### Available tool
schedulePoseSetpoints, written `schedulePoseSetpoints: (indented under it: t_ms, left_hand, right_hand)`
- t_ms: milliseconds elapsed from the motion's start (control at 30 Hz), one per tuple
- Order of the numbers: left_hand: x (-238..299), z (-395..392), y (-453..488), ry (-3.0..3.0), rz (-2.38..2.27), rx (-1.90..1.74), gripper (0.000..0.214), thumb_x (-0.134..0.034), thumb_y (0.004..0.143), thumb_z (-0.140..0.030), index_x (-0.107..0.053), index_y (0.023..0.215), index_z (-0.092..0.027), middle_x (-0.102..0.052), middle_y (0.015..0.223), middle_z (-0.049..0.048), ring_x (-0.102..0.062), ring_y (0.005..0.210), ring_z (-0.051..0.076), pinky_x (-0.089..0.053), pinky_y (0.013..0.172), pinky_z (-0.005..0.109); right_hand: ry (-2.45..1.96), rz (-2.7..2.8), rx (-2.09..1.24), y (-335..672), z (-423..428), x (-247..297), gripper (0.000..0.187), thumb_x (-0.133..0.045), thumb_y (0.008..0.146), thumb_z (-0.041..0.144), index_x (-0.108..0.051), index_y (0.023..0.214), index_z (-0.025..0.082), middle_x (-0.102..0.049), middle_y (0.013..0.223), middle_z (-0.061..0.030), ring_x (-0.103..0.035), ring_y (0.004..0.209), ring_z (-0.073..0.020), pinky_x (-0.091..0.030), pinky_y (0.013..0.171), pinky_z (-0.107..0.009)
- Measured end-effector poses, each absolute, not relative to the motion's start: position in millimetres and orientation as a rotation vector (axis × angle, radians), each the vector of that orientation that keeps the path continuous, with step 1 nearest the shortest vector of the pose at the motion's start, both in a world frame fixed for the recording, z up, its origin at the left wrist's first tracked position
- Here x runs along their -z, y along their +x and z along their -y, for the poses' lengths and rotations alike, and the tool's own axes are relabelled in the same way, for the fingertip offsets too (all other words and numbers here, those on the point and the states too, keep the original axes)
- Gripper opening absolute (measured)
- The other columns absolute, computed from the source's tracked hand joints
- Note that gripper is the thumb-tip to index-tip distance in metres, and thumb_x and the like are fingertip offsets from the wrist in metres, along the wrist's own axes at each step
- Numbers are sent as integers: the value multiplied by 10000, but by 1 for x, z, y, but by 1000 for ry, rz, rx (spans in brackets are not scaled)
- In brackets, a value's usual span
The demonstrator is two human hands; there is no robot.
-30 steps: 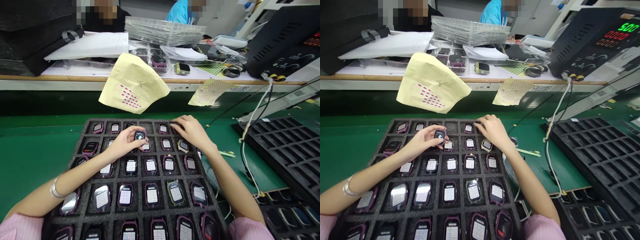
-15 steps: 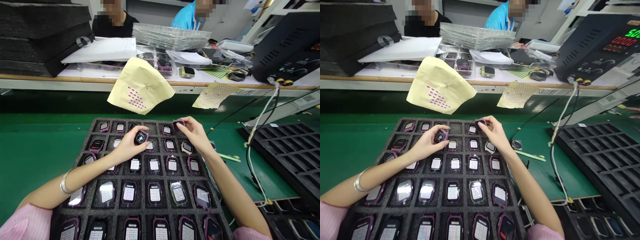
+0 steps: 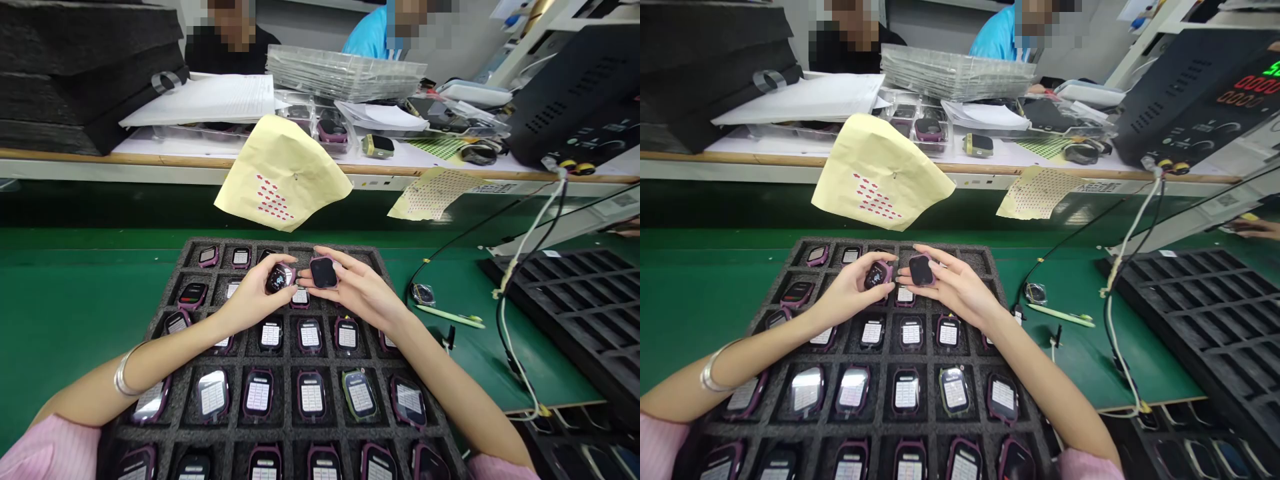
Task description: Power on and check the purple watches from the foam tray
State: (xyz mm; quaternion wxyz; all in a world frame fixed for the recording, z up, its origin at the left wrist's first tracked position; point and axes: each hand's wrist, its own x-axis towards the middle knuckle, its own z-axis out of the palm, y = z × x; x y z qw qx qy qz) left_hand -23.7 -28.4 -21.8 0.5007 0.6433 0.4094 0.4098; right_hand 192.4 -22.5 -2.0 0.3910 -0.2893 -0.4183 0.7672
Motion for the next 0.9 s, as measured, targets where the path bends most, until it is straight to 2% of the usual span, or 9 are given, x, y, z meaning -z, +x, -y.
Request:
schedulePoseSetpoints:
  t_ms: [133,267,467,600,900]
  left_hand:
    - [20,29,-24,1529,-987,-966,374,-649,787,-202,-557,1149,-170,-592,1171,80,-526,1129,230,-386,990,336]
    - [17,31,-24,1512,-988,-934,361,-651,782,-203,-568,1132,-167,-594,1189,82,-512,1157,232,-385,981,326]
    - [16,34,-23,1490,-980,-918,346,-638,784,-188,-572,1123,-178,-613,1104,65,-550,1058,216,-419,919,322]
    - [15,34,-24,1519,-963,-879,354,-626,786,-194,-569,1135,-174,-623,1054,56,-565,991,206,-427,885,319]
    - [15,31,-28,1582,-970,-877,341,-602,754,-133,-583,1090,-183,-619,1004,34,-571,944,195,-422,856,301]
  right_hand:
    - [-739,1151,-1885,196,23,5,343,-699,860,265,-602,1186,228,-709,1067,-90,-666,1035,-251,-482,975,-478]
    - [-777,1180,-1880,197,27,5,352,-721,841,292,-620,1172,227,-715,1032,-84,-672,1021,-263,-510,941,-474]
    - [-789,1164,-1904,195,30,2,397,-752,798,273,-613,1166,219,-704,1060,-95,-667,1032,-282,-514,934,-487]
    - [-756,1128,-1912,194,31,1,349,-769,769,235,-638,1091,215,-712,1015,-80,-674,1014,-290,-513,927,-488]
    - [-788,1172,-1861,196,31,0,338,-761,776,251,-642,1090,216,-711,1006,-85,-675,1003,-294,-525,904,-492]
